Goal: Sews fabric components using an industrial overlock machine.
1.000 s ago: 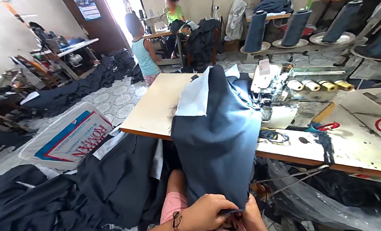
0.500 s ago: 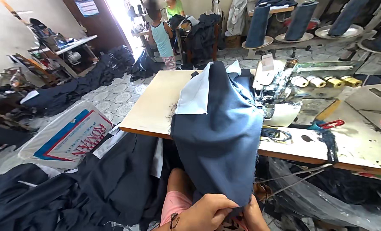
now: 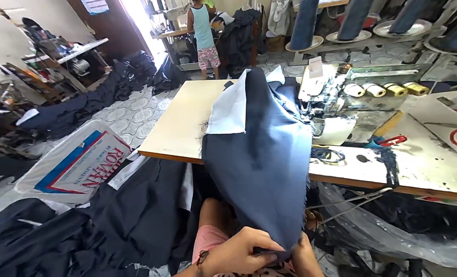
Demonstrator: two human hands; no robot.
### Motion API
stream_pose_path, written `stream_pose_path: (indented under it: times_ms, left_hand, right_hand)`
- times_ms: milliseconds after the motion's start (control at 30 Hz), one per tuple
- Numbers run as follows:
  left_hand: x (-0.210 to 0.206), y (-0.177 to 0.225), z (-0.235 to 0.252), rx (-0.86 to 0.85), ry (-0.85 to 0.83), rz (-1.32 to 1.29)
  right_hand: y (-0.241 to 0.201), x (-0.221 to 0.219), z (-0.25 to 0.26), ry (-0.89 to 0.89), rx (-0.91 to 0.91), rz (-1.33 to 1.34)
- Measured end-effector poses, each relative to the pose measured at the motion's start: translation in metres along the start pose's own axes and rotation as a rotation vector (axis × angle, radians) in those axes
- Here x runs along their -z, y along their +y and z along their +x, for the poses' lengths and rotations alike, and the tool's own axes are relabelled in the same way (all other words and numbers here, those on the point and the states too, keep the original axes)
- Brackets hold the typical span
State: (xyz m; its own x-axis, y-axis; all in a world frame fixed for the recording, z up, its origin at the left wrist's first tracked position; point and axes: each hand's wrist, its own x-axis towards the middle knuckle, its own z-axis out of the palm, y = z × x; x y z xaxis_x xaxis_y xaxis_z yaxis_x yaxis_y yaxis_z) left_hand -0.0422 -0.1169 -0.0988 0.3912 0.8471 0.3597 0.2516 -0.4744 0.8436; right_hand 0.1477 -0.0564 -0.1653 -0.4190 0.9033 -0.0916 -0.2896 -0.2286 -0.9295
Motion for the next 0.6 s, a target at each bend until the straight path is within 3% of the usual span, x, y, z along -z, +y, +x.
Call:
stream_pose_path:
  times_ms: [100, 200, 300, 367, 600]
  left_hand:
    - [0.022, 0.043, 0.01, -0.141, 0.126, -0.169]
    - [0.028, 0.07, 0.018, -0.151, 0.053, -0.158]
    - [0.009, 0.048, 0.017, -0.008, -0.169, 0.083]
    - [0.002, 0.024, 0.01, 0.105, -0.26, 0.203]
    - [0.002, 0.011, 0.01, 0.211, -0.323, 0.262]
  right_hand:
    - [-0.003, -0.003, 0.002, 0.002, -0.066, -0.003]
    - [-0.026, -0.01, 0.0, -0.012, -0.158, -0.037]
    - [-0.04, -0.012, -0.009, -0.038, -0.068, -0.1]
    - [-0.019, -0.007, -0.012, -0.007, 0.009, -0.083]
    - [-0.022, 0.0, -0.009, 0.041, -0.085, -0.018]
